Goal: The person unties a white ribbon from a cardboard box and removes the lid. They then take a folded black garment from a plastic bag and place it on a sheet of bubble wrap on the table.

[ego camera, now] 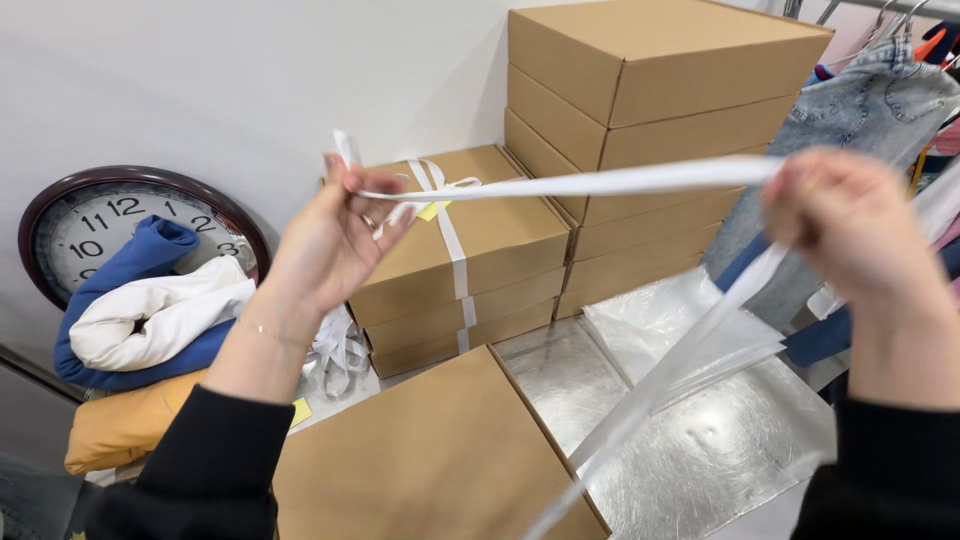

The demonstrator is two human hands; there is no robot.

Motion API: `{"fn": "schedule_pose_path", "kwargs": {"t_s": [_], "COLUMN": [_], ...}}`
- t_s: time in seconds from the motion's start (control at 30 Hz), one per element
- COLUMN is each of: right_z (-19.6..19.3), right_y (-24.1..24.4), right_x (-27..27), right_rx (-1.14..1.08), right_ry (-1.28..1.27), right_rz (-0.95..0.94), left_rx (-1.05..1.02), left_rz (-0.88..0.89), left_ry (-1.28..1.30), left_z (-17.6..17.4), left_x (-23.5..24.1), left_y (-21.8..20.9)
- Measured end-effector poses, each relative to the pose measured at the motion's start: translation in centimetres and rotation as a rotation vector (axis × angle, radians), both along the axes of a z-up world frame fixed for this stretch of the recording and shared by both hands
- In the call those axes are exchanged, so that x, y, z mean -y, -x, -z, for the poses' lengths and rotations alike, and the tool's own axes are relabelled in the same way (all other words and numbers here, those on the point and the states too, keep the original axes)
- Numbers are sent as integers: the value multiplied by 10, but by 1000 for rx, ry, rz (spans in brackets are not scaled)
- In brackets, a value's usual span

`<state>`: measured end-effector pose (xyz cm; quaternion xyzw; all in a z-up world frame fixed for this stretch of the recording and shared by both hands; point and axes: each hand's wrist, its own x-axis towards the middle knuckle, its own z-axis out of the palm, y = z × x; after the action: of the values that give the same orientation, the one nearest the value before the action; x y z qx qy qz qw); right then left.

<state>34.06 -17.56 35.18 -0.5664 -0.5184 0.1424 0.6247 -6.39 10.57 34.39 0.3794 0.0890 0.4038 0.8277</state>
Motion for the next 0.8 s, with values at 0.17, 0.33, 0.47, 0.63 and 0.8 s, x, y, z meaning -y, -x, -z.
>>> {"fn": "schedule_pose_path", "kwargs": {"t_s": [0.17, 0.33, 0.47, 0.63, 0.8], "right_z": [-54, -86, -85, -100, -95], "right_y": [-62, 18, 97, 162, 84], "right_x": [-20, -33, -70, -99, -69], "right_rx": [354, 319, 174, -475, -647], "right_ry": [-284, -193, -65, -55, -174], "right_rz": [296, 171, -46, -572, -323], "left_rx": [-586, -1572, -1251, -496, -421], "left_rz": [18, 772, 267, 268, 428], "left_ry": [-166, -1211, -1018, -625, -646], "left_z": [-2, -32, -36, -6, 53], "left_x": [51, 83, 103, 126, 111], "left_y": [5, 14, -39, -122, -115]}}
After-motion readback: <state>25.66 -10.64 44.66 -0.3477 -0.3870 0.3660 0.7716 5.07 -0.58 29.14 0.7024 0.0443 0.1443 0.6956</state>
